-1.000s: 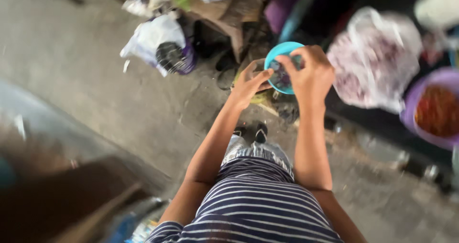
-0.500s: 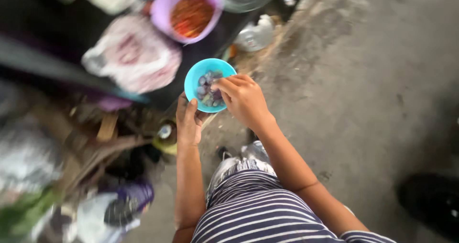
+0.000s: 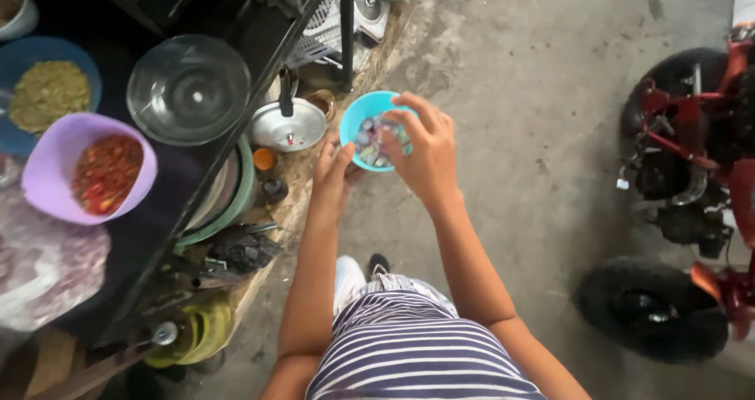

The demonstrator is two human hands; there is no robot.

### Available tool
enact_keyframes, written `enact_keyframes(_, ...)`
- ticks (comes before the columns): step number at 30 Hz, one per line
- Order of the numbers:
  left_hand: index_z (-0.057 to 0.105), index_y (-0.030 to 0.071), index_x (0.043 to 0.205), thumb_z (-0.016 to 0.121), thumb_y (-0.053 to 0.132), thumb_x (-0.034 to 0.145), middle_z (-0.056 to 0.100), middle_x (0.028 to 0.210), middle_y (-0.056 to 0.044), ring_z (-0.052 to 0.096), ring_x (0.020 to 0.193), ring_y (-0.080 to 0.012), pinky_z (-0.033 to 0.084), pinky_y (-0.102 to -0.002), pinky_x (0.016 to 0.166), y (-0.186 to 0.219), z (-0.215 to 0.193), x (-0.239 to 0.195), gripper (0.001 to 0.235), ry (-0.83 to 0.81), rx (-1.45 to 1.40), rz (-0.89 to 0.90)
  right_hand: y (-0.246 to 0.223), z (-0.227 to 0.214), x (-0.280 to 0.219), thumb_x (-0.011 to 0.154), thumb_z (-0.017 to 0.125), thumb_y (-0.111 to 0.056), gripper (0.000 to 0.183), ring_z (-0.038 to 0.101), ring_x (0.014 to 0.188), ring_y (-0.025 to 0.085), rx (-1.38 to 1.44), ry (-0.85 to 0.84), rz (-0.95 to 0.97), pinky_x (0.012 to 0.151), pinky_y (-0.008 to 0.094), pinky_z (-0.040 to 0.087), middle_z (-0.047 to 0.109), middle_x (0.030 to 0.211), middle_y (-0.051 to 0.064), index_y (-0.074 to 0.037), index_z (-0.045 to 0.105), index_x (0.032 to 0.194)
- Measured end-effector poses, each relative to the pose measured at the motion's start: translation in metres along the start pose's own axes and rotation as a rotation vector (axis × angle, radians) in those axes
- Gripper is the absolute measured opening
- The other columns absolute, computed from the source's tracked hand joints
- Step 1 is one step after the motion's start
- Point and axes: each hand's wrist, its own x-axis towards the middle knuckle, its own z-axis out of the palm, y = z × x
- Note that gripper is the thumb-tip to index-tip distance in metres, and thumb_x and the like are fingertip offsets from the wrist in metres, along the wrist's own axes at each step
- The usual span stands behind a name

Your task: The person uses a knife to slice garlic and shallots on a cutting board and then places the sliced vegetables into a blue bowl.

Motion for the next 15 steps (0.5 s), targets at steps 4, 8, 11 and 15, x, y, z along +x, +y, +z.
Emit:
enact_keyframes(4,0.053,0.007,0.137,0.066,0.032,0.100,0.068,0.123,-0.007,0.070,0.104,-0.0166,0.060,-0.036,0.088,-0.004,0.028,0.074,0.047,-0.021,-0.073,0.030,0.065,0.004,0.036,0.088,0.085,-0.019,0.031,0.054,0.137,0.037,-0.008,0.031,0.032,0.112,0.048,0.046,0.061,0.141,0.011,-0.010,0.070,0.114)
enact_keyframes(8,0.055,0.007,0.134,0.068,0.026,0.100,0.067,0.126,-0.008,0.069,0.110,-0.0202,0.062,-0.038,0.094,-0.011,0.028,0.159,0.041,0.035,-0.157,0.058,0.128,0.028,0.065,0.089,0.085,-0.021,0.037,0.053,0.135,0.038,0.104,0.008,0.117,0.110,0.049,0.047,0.058,0.144,0.015,-0.008,0.069,0.119)
enact_keyframes(11,0.055,0.010,0.134,0.070,0.024,0.097,0.065,0.128,-0.006,0.067,0.114,-0.0198,0.062,-0.039,0.092,-0.011,0.015,0.247,0.042,0.092,-0.166,0.118,0.183,0.048,0.094,0.087,0.086,-0.021,0.035,0.054,0.135,0.039,0.082,-0.061,0.070,0.108,0.050,0.045,0.060,0.140,0.013,-0.009,0.070,0.116)
enact_keyframes(15,0.057,0.007,0.131,0.074,0.018,0.095,0.065,0.127,-0.008,0.067,0.116,-0.0229,0.066,-0.043,0.093,-0.001,-0.020,0.379,0.042,0.291,-0.215,0.220,0.257,0.061,0.156,0.087,0.084,-0.016,0.030,0.054,0.134,0.039,-0.001,-0.072,0.114,0.109,0.049,0.046,0.061,0.141,0.013,-0.009,0.071,0.114)
